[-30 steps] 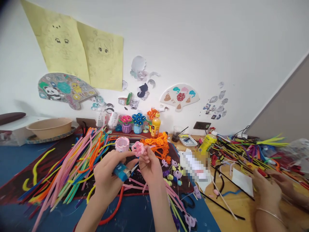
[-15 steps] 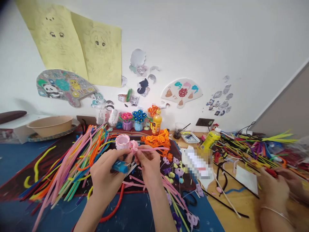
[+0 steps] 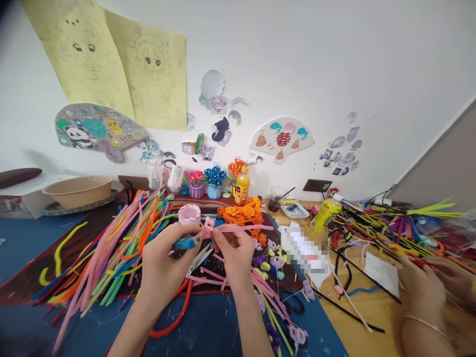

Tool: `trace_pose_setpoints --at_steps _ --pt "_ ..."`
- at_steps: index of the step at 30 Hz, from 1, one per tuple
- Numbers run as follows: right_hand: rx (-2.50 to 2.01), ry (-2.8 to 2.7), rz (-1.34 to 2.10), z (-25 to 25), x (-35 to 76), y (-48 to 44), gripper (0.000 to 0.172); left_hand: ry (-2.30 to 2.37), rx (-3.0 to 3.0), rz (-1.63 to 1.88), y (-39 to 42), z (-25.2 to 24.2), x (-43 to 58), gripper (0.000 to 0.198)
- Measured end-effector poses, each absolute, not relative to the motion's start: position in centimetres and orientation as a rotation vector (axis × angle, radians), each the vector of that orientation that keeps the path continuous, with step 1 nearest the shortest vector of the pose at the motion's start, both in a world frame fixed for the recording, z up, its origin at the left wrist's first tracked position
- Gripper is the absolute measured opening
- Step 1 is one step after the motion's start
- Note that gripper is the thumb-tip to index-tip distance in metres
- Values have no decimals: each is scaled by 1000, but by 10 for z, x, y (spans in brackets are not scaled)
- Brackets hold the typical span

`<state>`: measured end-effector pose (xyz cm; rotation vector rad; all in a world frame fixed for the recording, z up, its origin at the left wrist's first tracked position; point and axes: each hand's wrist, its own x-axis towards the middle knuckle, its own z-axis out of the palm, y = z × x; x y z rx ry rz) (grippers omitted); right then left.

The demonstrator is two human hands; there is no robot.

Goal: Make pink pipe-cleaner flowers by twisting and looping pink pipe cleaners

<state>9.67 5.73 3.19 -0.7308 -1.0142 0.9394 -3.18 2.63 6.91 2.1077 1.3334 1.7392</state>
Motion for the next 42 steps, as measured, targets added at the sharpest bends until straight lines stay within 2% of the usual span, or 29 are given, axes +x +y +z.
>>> trace_pose_setpoints --at_steps 12,20,24,30,33,38,42 --pt "-795 -977 949 34 96 55 15 1316 2299 1688 28 66 -36 10" --pt "-668 -962 1021 31 97 58 11 1322 2279 1674 28 68 -37 11" --pt "-540 -768 1181 34 97 58 16 1241 2047 1658 29 69 -39 14" --pt "-220 -509 1646 39 100 61 26 1131 1669 1648 37 65 -39 18" --pt "-105 -443 1773 38 97 60 25 1101 1689 1570 36 65 -36 17" --pt "-94 -375 1882 26 92 60 22 1011 1856 1529 31 67 -33 28" --pt "-162 -310 1945 18 90 58 16 990 1950 1586 29 66 -32 22"
